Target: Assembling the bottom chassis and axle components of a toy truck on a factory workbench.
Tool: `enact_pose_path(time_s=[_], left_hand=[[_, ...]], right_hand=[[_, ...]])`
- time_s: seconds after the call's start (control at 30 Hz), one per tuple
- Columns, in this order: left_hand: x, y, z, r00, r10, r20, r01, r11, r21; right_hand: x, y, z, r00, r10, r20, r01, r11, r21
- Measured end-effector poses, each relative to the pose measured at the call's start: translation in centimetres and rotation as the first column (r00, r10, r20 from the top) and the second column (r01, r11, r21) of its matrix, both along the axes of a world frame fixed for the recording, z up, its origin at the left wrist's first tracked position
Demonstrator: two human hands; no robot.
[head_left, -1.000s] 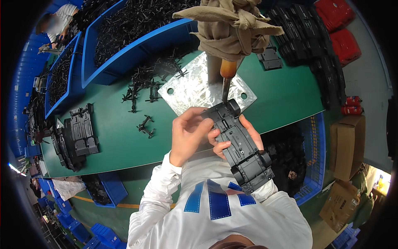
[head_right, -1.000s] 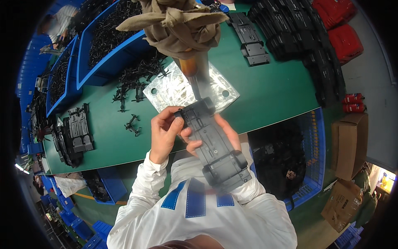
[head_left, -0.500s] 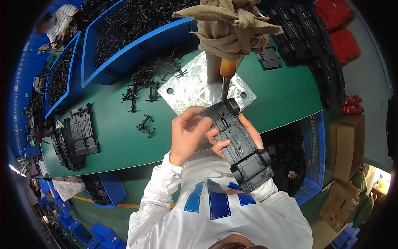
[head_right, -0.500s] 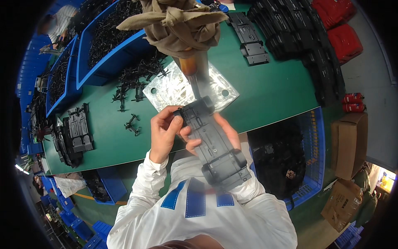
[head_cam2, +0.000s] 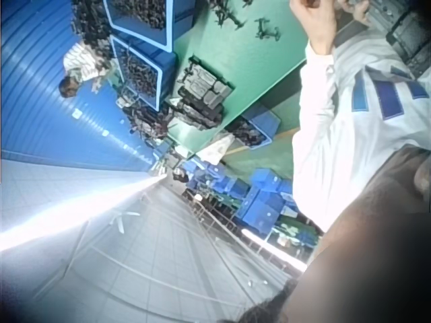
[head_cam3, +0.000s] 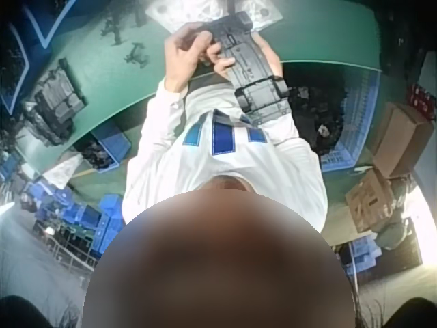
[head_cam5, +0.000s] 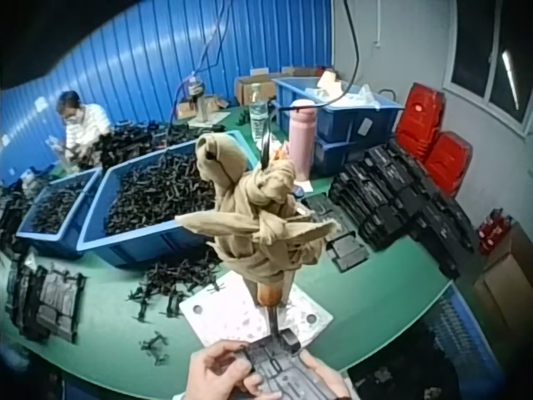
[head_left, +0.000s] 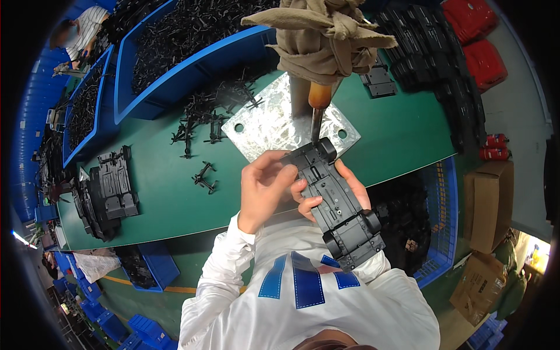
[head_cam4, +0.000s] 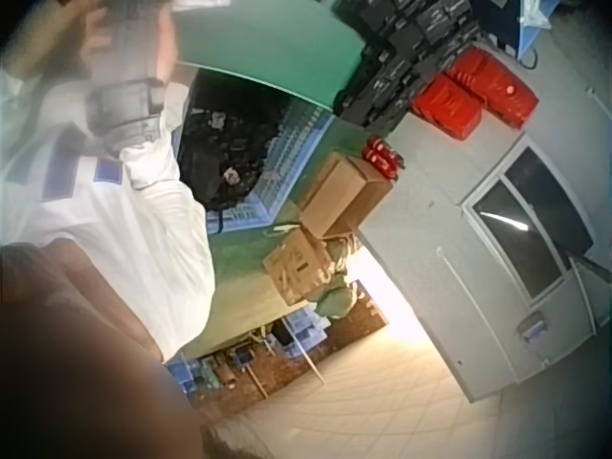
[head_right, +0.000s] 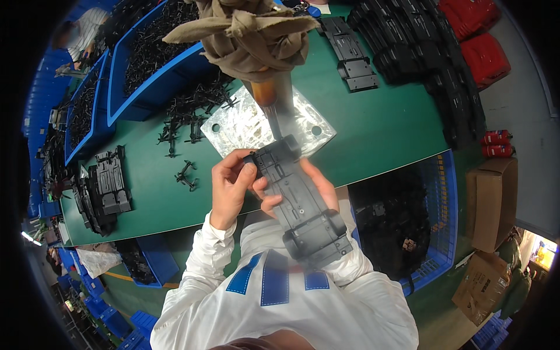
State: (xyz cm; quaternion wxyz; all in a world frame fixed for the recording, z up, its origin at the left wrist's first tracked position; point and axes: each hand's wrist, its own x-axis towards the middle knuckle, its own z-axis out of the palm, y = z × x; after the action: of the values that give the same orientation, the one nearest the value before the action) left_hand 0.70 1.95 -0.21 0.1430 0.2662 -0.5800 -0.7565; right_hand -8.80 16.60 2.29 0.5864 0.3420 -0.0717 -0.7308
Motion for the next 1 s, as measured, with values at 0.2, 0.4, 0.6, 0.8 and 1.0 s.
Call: enact_pose_path(time_s=[0.2,0.4,0.6,0.8,1.0], left_hand=[[-0.08,0.10,0.04,1.000,0.003,0.004,-0.003,1.000,-0.009],[0.01,0.04,0.15,1.000,-0.006,0.023,0.006,1.000,-0.004],[-0.04,0.06,0.22,1.000,-0.006,0.011,0.006,1.000,-0.004],[-0.01,0.07,0.15,1.000,-0.002,0.010,0.002,1.000,-0.007],[0.04,0.07,0.07,1.000,-0.003,0.007,0.003,1.000,-0.010]], right_hand=[[-0.08,0.04,-0.08,1.000,0.003,-0.003,-0.003,1.000,-0.008],[-0.05,0.10,-0.33,1.000,0.006,-0.016,-0.006,1.000,-0.005],[0.13,0.21,-0.56,0.998,-0.046,-0.039,0.043,0.995,-0.092],[-0.04,0.06,-0.15,1.000,0.002,-0.011,-0.002,1.000,-0.013],[0.05,-0.01,-0.16,1.000,0.000,-0.018,0.000,1.000,-0.004]])
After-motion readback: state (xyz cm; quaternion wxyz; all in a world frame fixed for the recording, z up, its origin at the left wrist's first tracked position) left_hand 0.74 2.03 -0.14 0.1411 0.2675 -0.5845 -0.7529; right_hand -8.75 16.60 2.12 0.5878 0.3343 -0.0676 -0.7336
